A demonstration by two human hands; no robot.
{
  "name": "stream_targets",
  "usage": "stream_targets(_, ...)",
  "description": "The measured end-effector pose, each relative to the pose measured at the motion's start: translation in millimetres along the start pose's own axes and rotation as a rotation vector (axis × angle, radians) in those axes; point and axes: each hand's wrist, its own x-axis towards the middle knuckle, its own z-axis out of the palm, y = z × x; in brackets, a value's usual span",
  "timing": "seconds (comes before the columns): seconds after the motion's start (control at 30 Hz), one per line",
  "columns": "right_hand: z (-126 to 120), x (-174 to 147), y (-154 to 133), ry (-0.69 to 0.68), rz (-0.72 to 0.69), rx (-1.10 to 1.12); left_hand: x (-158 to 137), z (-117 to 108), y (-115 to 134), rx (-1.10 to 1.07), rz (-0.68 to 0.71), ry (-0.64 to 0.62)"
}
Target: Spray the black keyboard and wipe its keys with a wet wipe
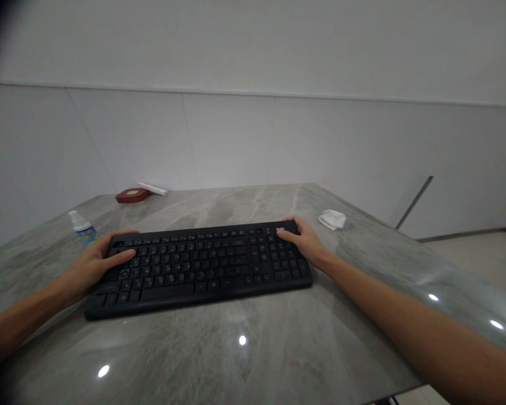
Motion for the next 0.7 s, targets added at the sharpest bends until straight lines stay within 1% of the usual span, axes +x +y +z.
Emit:
stream_targets(0.07,0,2,1,0.032,0.022,-0.095,2,1,-1,0.074,-0.013,-0.019)
stream_targets(0.13,1,4,2,0.068,0.035,-0.252,5,1,-3,0.237,-0.015,-0.029)
stream_targets(0.17,1,4,2,0.08,0.034,-0.334,7,1,-4,0.341,-0.004,-0.014)
stream_targets(0.23,2,3,2,0.086,0.022,-0.466,9,0,-6,0.528,0.045,0.063)
stream_targets(0.3,3,0,2,0.076,0.019,-0.551,10,-1,-7,0.64,0.094,0.141)
stream_targets(0.33,4,-2,2,0.067,0.026,-0.585,9,-2,-8,0.684,0.096,0.152)
stream_targets(0.4,6,-5,1,0.028,0.054,-0.638,7,-3,-7,0.769,0.061,0.098)
stream_targets(0.47,6,-8,1,-0.023,0.079,-0.683,3,-3,-6,0.848,-0.006,0.013)
stream_targets(0.5,6,-8,1,-0.036,0.084,-0.706,1,-3,-5,0.879,-0.036,-0.009)
stream_targets(0.6,4,-6,0,-0.043,0.103,-0.743,-3,-2,-5,0.936,-0.104,-0.016)
stream_targets(0.7,3,-2,-2,-0.089,0.127,-0.714,-5,-1,-4,0.946,-0.138,-0.042)
